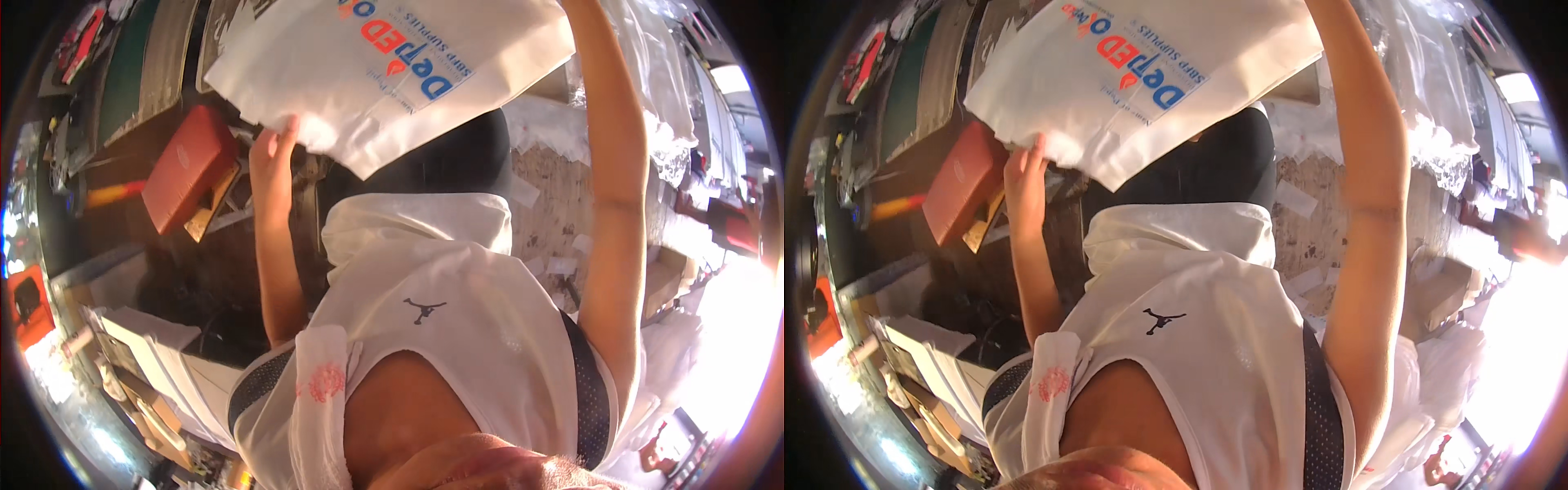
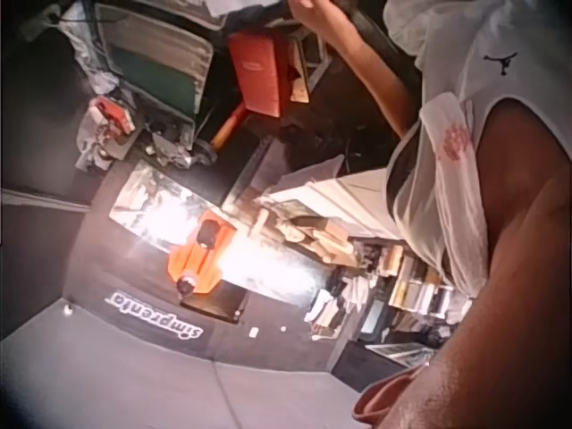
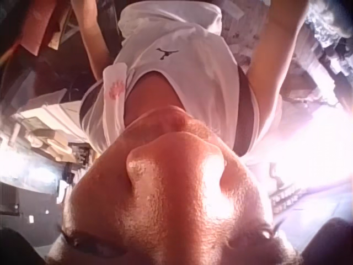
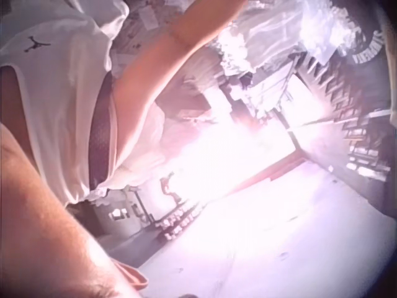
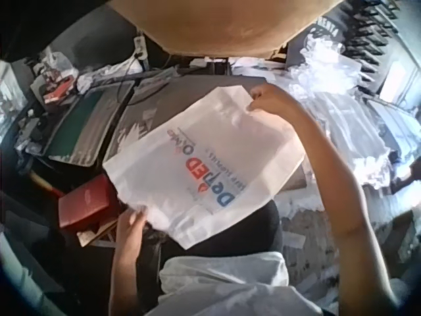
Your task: The person places a white plastic bag onto a printing platen, aligns it, and then applies ink using a screen and squeegee before removing the printed bag and placing it on a stack.
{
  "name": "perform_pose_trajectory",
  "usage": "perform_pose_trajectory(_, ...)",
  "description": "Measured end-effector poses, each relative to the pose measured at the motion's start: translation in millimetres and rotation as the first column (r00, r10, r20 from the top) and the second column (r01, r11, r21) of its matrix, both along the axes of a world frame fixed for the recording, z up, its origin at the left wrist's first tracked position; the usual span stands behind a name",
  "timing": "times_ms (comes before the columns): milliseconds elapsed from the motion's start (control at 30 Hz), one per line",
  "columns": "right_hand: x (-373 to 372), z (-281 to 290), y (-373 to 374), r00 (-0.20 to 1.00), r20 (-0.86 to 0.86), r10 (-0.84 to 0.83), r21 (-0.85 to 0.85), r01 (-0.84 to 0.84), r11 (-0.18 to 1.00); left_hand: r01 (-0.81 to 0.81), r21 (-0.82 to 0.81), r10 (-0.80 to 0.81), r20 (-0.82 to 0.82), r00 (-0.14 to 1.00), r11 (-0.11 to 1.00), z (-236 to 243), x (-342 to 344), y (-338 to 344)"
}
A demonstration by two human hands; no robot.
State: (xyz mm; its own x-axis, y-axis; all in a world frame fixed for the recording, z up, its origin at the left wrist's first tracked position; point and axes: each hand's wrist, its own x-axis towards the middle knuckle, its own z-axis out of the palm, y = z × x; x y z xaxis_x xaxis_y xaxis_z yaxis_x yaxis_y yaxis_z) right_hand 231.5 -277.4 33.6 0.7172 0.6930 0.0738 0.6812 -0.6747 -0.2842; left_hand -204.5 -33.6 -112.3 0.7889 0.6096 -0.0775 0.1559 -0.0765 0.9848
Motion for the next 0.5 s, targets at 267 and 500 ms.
perform_pose_trajectory(267,-212.5,165.6,-162.4,0.985,-0.129,-0.114,0.294,0.147,0.944,-0.135,0.049,0.091,0.517,0.851,0.990,48.6,-17.2,-74.2)
perform_pose_trajectory(500,-448.3,218.2,-290.7,0.755,0.031,-0.654,0.385,0.595,0.705,0.061,0.701,-0.582,0.537,0.610,0.710,89.6,67.7,-136.1)
